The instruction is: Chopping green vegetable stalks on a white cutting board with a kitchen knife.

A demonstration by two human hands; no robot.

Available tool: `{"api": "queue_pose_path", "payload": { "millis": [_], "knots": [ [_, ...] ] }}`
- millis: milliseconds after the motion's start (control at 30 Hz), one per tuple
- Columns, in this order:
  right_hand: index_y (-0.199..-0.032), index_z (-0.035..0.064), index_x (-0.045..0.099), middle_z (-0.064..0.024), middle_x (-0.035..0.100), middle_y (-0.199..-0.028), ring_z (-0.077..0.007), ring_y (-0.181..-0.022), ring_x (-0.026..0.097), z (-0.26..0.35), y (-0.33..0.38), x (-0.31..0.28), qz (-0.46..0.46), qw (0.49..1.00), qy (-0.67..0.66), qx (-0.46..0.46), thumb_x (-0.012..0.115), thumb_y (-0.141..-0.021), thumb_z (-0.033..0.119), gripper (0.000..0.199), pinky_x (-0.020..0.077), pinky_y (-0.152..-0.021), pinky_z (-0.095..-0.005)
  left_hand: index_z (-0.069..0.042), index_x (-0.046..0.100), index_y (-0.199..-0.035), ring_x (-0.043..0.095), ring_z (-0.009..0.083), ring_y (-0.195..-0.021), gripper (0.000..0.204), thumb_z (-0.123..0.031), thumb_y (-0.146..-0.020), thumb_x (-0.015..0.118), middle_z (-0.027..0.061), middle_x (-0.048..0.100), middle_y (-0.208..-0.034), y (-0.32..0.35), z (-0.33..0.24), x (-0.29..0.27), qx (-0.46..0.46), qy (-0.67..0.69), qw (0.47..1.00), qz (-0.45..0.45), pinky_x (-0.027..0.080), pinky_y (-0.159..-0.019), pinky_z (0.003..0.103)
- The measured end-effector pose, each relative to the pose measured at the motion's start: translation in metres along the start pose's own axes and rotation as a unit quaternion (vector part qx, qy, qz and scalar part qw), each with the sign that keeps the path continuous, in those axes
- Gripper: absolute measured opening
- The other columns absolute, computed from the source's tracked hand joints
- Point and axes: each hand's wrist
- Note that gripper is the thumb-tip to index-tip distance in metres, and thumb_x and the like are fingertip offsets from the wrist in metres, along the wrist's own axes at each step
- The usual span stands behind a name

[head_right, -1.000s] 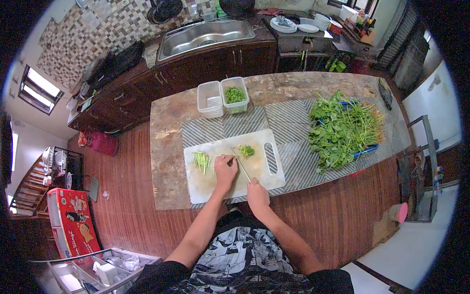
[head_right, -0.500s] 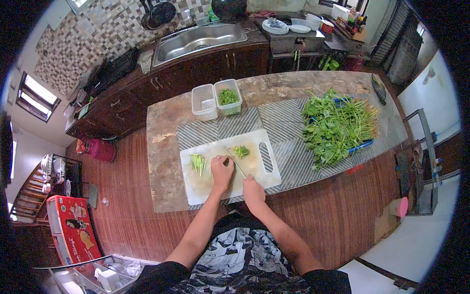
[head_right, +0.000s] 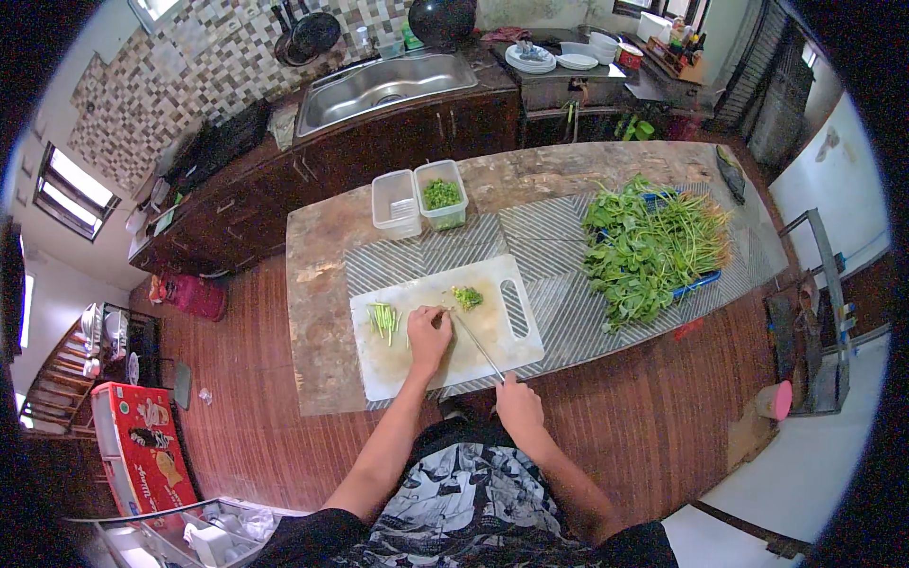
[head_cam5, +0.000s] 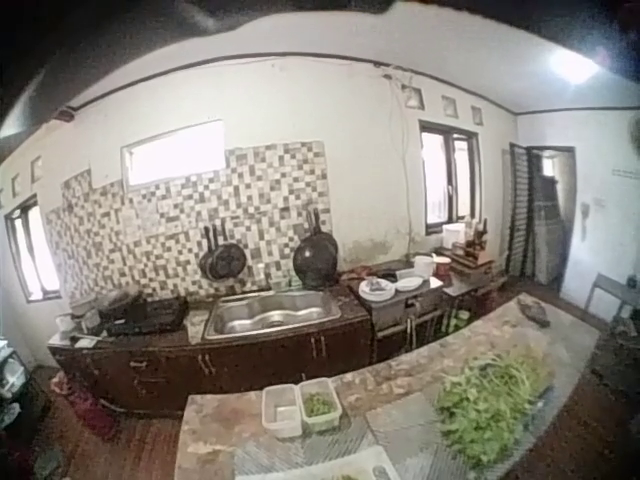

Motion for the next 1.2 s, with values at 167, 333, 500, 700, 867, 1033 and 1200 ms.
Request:
{"api": "queue_pose_path", "payload": {
  "millis": [167,333,500,700,867,1033,1200],
  "knots": [
    [-0.1,0.0021,0.054,-0.0227,0.069,-0.075,-0.0419,-0.075,0.071,0.004,-0.017,0.006,-0.033,0.999,-0.017,0.002,0.054,-0.102,0.034,0.032,0.0579,-0.065,-0.0506,-0.004,0.077,-0.09,0.06,0.031,-0.083,0.015,-0.013,-0.08,0.074,0.0127,0.068,-0.085,-0.001,-0.009,-0.002,0.005,-0.003,1.0,0.007,0.049,-0.079,0.041],
    [-0.1,0.0021,0.054,-0.0232,0.07,-0.078,-0.0412,-0.075,0.071,0.006,-0.024,0.013,-0.021,1.0,-0.01,0.001,0.053,-0.103,0.034,0.032,0.0579,-0.065,-0.0506,-0.004,0.076,-0.086,0.06,0.0304,-0.082,0.012,-0.013,-0.078,0.076,0.0119,0.067,-0.083,-0.001,-0.011,0.0,0.0,0.002,1.0,-0.005,0.049,-0.077,0.04],
    [-0.099,0.0019,0.054,-0.0233,0.07,-0.08,-0.0416,-0.077,0.071,0.006,-0.025,0.017,-0.017,1.0,-0.008,-0.002,0.053,-0.103,0.034,0.032,0.0578,-0.067,-0.0509,-0.005,0.076,-0.086,0.059,0.03,-0.084,0.009,-0.011,-0.08,0.076,0.011,0.068,-0.083,0.001,-0.008,0.004,-0.008,0.008,1.0,-0.011,0.049,-0.077,0.04],
    [-0.102,0.0004,0.055,-0.0262,0.068,-0.078,-0.0459,-0.077,0.069,0.011,-0.028,0.023,-0.015,0.999,-0.043,-0.001,0.054,-0.102,0.031,0.031,0.0558,-0.068,-0.0551,-0.004,0.077,-0.087,0.058,0.0303,-0.084,0.008,-0.009,-0.081,0.074,0.0107,0.068,-0.083,-0.001,-0.01,0.003,0.015,0.005,1.0,-0.01,0.048,-0.077,0.04],
    [-0.103,0.001,0.054,-0.0271,0.068,-0.079,-0.0462,-0.078,0.069,0.028,-0.058,0.026,-0.026,0.997,-0.065,-0.008,0.053,-0.102,0.032,0.031,0.0559,-0.068,-0.0547,-0.004,0.077,-0.087,0.057,0.0304,-0.084,0.008,-0.009,-0.082,0.074,0.0104,0.068,-0.084,-0.001,-0.009,0.003,0.021,0.005,1.0,-0.005,0.048,-0.077,0.041],
    [-0.101,0.0013,0.056,-0.0276,0.068,-0.079,-0.0459,-0.077,0.069,0.028,-0.068,0.031,-0.041,0.997,-0.057,-0.018,0.054,-0.102,0.032,0.03,0.0561,-0.068,-0.0544,-0.003,0.077,-0.087,0.057,0.0306,-0.085,0.007,-0.008,-0.083,0.074,0.011,0.068,-0.084,0.0,-0.01,0.002,0.027,0.009,1.0,-0.005,0.048,-0.077,0.041],
    [-0.095,0.0009,0.059,-0.0283,0.068,-0.08,-0.0466,-0.078,0.069,0.001,-0.031,0.033,-0.034,0.997,-0.049,-0.049,0.054,-0.101,0.032,0.032,0.0563,-0.069,-0.0546,-0.002,0.076,-0.088,0.057,0.0313,-0.083,0.007,-0.006,-0.082,0.075,0.0118,0.067,-0.083,0.002,-0.01,0.003,0.055,0.007,0.998,-0.034,0.048,-0.075,0.041]
  ]
}}
Point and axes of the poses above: each hand's wrist, its own y-axis away from the middle knuckle, its own x-axis out of the palm, z = x × y
